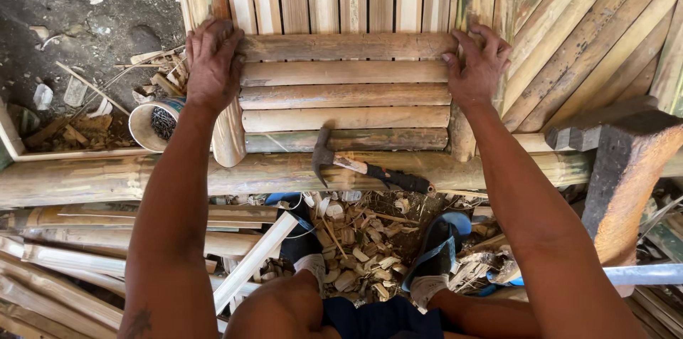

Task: The person assembles a bamboo structure by placing bamboo slats into a frame and securing them with nails using a hammer. They repeatedly pick up slats, position them, and hammer nails to fasten them in place.

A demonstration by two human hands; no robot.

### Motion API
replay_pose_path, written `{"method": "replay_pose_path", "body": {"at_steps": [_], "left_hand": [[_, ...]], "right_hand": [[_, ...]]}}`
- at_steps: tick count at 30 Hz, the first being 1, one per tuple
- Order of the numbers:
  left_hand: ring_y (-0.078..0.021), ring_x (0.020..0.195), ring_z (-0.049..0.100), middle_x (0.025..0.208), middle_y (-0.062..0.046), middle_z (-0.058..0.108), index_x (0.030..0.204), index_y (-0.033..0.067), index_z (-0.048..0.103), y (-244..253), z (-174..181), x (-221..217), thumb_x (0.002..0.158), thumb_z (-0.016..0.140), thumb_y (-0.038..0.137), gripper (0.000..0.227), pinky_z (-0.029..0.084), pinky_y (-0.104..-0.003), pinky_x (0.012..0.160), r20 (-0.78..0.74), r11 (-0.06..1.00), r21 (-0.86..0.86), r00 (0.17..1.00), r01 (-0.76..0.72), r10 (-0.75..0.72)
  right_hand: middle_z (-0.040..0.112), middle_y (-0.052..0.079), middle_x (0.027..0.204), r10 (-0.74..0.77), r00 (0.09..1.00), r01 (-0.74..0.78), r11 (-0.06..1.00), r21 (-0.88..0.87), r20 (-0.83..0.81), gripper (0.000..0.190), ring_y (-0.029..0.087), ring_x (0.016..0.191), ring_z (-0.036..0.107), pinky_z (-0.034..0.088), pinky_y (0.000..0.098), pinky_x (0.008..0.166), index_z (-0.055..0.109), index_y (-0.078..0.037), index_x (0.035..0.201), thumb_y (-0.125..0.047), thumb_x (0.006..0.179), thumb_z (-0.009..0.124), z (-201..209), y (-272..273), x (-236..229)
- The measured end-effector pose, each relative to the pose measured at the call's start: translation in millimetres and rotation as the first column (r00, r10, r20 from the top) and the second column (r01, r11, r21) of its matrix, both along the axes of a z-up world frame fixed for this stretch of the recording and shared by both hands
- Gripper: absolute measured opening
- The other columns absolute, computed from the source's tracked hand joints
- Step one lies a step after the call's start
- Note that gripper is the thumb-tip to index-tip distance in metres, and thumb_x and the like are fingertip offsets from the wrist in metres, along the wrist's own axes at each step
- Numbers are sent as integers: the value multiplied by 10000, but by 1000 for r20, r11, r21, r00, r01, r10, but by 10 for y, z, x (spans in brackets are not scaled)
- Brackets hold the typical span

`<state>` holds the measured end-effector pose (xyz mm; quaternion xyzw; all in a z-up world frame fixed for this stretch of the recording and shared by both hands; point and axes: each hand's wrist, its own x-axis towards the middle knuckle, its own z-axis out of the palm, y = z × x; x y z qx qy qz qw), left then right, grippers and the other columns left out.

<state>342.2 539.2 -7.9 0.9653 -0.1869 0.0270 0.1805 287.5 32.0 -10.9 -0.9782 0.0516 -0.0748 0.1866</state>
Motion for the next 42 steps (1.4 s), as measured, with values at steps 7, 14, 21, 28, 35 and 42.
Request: {"method": "replay_pose_path", "body": {"at_steps": [7,14,21,28,35,42], "left_hand": [[-291,1558,252,1515,-27,486,1436,177,647,30,-10,-26,963,770,177,488,137,-606,1286,-49,999,-32,999,-13,12],[-299,1560,248,1541,-42,477,1452,139,634,5,14,-17,986,746,148,480,148,-612,1274,-5,1000,-14,1000,-15,15],[-307,1565,244,1542,-42,476,1447,130,627,-7,34,-39,967,736,136,492,152,-616,1278,-7,1000,-24,1000,-10,10],[-393,1486,273,1520,-169,443,1508,39,548,-17,80,-54,949,729,144,596,197,-591,1218,11,998,-67,1000,-7,8],[-428,1179,583,1279,-221,609,1318,62,588,698,56,-949,1045,649,89,282,495,-536,1026,140,879,-284,890,-384,434],[-410,872,693,1017,-222,717,1186,29,616,1226,34,-897,982,627,182,255,576,-514,705,-224,798,106,768,-593,600]], "right_hand": [[443,15,1471,-5,1000,5,1000,-4,15,394,371,1347,330,308,642,1107,736,-249,1343,-193,961,815,-84,-44,-53],[441,13,1469,1,1000,-1,1000,-4,30,409,376,1324,340,325,605,1107,724,-241,1352,-216,955,819,-33,4,-27],[453,11,1459,-8,1000,7,1000,24,26,396,372,1336,339,321,618,1082,730,-224,1341,-192,953,803,-64,-38,-56],[407,89,1464,22,999,-23,999,28,28,499,346,1348,350,345,576,1155,589,-199,1553,-246,1071,711,-182,-122,-21],[622,149,1237,342,908,-377,919,116,243,274,359,1192,591,419,569,1102,622,-57,1237,-209,1016,681,73,1010,-491],[668,144,991,714,697,-650,667,363,-65,201,315,914,653,543,450,780,677,-77,1099,-160,922,721,230,3002,-794]]}}
